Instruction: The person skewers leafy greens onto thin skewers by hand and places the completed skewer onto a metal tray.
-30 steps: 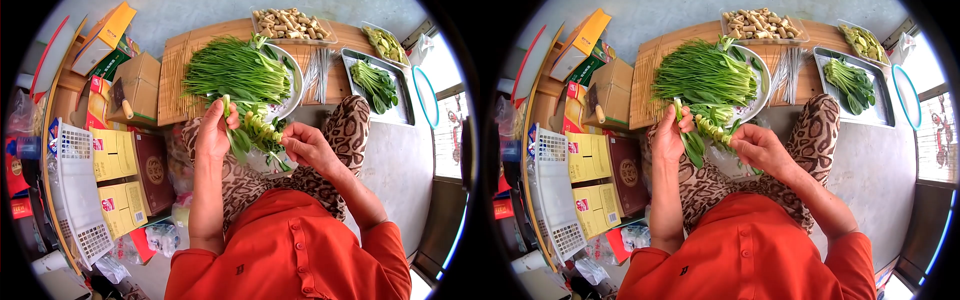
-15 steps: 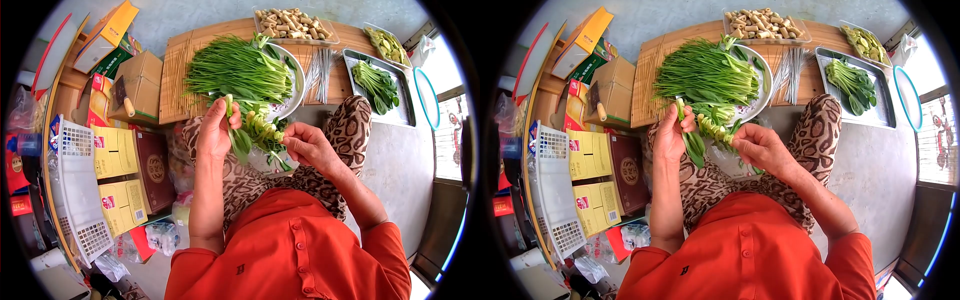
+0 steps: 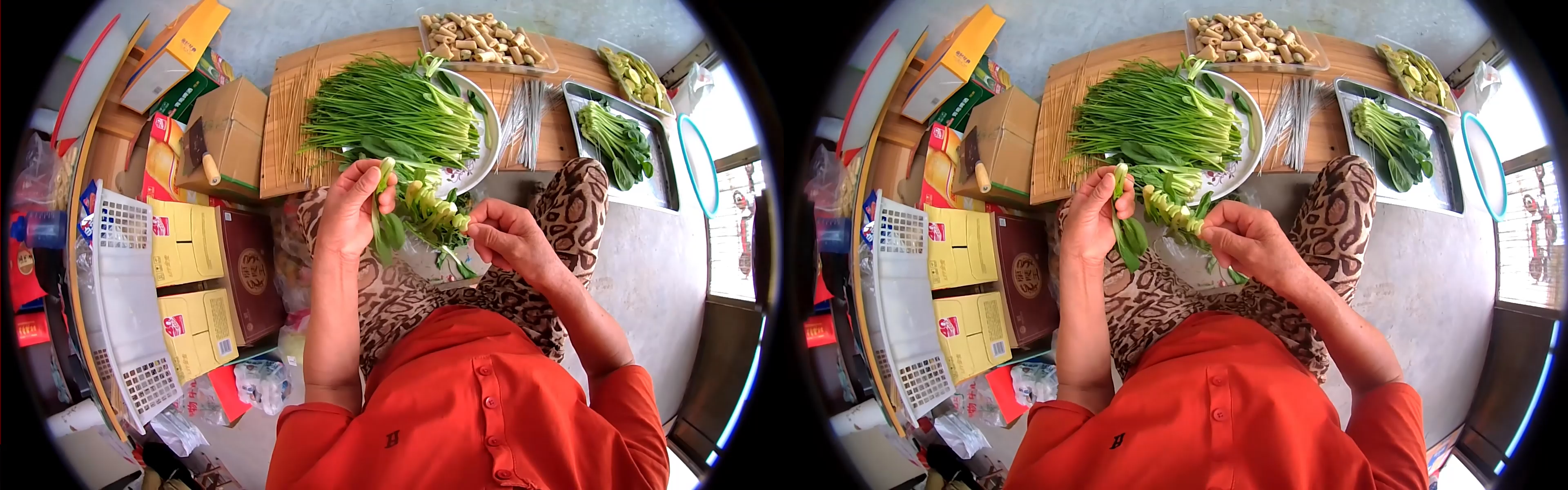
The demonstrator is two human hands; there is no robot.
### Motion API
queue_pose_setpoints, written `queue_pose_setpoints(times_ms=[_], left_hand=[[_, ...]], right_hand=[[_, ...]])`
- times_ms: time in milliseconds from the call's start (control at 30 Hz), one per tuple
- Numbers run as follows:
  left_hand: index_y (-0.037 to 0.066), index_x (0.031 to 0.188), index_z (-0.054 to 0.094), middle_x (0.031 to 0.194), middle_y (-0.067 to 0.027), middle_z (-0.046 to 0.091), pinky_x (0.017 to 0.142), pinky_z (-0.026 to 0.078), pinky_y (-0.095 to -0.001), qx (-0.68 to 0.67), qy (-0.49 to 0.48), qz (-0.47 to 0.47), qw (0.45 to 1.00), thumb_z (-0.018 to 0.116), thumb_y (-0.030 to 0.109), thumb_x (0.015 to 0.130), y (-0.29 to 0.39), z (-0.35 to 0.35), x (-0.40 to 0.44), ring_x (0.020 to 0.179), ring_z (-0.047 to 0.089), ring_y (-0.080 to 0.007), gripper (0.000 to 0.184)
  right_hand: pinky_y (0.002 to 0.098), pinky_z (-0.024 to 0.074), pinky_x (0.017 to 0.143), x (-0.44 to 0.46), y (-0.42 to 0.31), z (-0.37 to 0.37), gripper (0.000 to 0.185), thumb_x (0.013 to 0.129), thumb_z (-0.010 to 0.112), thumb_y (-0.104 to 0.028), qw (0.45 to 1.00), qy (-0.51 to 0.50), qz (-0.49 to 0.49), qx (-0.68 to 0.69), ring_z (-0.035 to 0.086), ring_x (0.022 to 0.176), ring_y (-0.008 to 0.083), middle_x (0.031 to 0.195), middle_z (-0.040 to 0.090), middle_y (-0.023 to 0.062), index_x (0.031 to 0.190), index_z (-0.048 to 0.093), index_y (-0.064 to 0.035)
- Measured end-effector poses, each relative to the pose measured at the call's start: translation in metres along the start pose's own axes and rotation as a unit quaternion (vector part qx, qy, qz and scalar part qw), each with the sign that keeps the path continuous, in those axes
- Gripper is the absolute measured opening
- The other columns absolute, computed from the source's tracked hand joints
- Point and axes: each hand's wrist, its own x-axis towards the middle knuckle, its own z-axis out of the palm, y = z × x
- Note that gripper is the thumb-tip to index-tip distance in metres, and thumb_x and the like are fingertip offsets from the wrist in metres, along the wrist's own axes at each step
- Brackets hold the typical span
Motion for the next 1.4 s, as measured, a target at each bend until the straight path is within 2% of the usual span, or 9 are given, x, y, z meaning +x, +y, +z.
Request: queue_pose_setpoints(times_ms=[433,700,900,1000,1133,1233,1267,1333,1400], left_hand=[[0.002,0.098,0.062,0.088,-0.0058,0.065,0.057,0.044,-0.0248,0.085,-0.002,-0.039,0.996,0.068,0.014,0.087,-0.002,0.011,-0.001,0.064,0.056,-0.0120,0.018],[0.002,0.102,0.063,0.097,-0.0027,0.064,0.083,0.045,-0.0256,0.243,-0.043,0.061,0.967,0.066,0.013,0.088,-0.003,0.009,0.017,0.088,0.057,-0.0108,0.018],[0.000,0.101,0.065,0.095,-0.0020,0.066,0.080,0.049,-0.0227,0.329,0.038,0.109,0.937,0.064,0.005,0.088,-0.012,-0.031,0.051,0.085,0.061,-0.0085,0.014],[0.000,0.096,0.067,0.087,-0.0025,0.067,0.071,0.050,-0.0229,0.437,0.007,0.118,0.892,0.061,0.005,0.088,-0.030,-0.043,0.067,0.077,0.062,-0.0078,0.011],[0.004,0.096,0.068,0.088,-0.0035,0.067,0.065,0.048,-0.0288,0.644,-0.015,0.101,0.758,0.060,0.008,0.089,-0.052,-0.021,0.071,0.074,0.061,-0.0113,0.012],[0.005,0.092,0.068,0.088,-0.0073,0.063,0.075,0.047,-0.0372,0.782,-0.097,0.175,0.591,0.064,0.008,0.084,-0.073,-0.026,0.080,0.085,0.059,-0.0244,0.010],[0.005,0.092,0.068,0.088,-0.0073,0.063,0.075,0.047,-0.0372,0.782,-0.100,0.173,0.591,0.064,0.008,0.084,-0.075,-0.026,0.080,0.085,0.059,-0.0244,0.010],[0.006,0.092,0.068,0.089,-0.0077,0.061,0.085,0.042,-0.0394,0.868,-0.131,0.150,0.456,0.068,0.006,0.080,-0.078,-0.026,0.081,0.094,0.055,-0.0257,0.012],[0.006,0.093,0.069,0.090,-0.0074,0.060,0.087,0.041,-0.0393,0.874,-0.132,0.156,0.440,0.069,0.005,0.078,-0.080,-0.029,0.083,0.095,0.054,-0.0251,0.015]], right_hand=[[0.0174,0.0232,0.039,0.003,-0.003,0.003,0.013,0.097,0.054,-0.018,1.000,0.016,0.003,-0.003,0.033,0.043,0.0011,0.060,0.050,-0.0033,0.093,0.057,-0.0054],[0.0172,0.0237,0.039,-0.003,0.000,-0.008,0.011,0.096,0.053,-0.015,0.998,0.053,0.000,0.016,0.034,0.043,0.0017,0.059,0.049,-0.0033,0.094,0.058,-0.0057],[0.0175,0.0216,0.038,-0.031,0.006,-0.045,0.011,0.095,0.055,-0.016,0.985,0.166,-0.036,0.038,0.033,0.042,0.0022,0.058,0.049,-0.0030,0.090,0.057,-0.0070],[0.0174,0.0211,0.038,-0.043,0.007,-0.059,0.012,0.096,0.053,-0.018,0.974,0.219,-0.046,0.036,0.031,0.042,0.0022,0.059,0.049,-0.0032,0.090,0.057,-0.0077],[0.0170,0.0218,0.039,-0.049,0.012,-0.067,0.012,0.096,0.053,-0.018,0.964,0.256,-0.058,0.041,0.031,0.043,0.0020,0.060,0.049,-0.0028,0.092,0.058,-0.0071],[0.0169,0.0221,0.039,-0.051,0.019,-0.070,0.013,0.097,0.053,-0.018,0.963,0.255,-0.056,0.064,0.032,0.043,0.0024,0.060,0.049,-0.0029,0.092,0.058,-0.0071],[0.0169,0.0221,0.039,-0.052,0.020,-0.070,0.013,0.097,0.053,-0.018,0.963,0.257,-0.055,0.065,0.032,0.043,0.0024,0.060,0.049,-0.0029,0.092,0.058,-0.0071],[0.0168,0.0225,0.039,-0.053,0.022,-0.069,0.014,0.097,0.053,-0.019,0.965,0.249,-0.044,0.071,0.031,0.042,0.0026,0.060,0.049,-0.0029,0.092,0.058,-0.0071],[0.0168,0.0226,0.039,-0.053,0.023,-0.069,0.014,0.097,0.053,-0.019,0.965,0.247,-0.040,0.073,0.032,0.042,0.0027,0.060,0.049,-0.0029,0.092,0.058,-0.0071]])
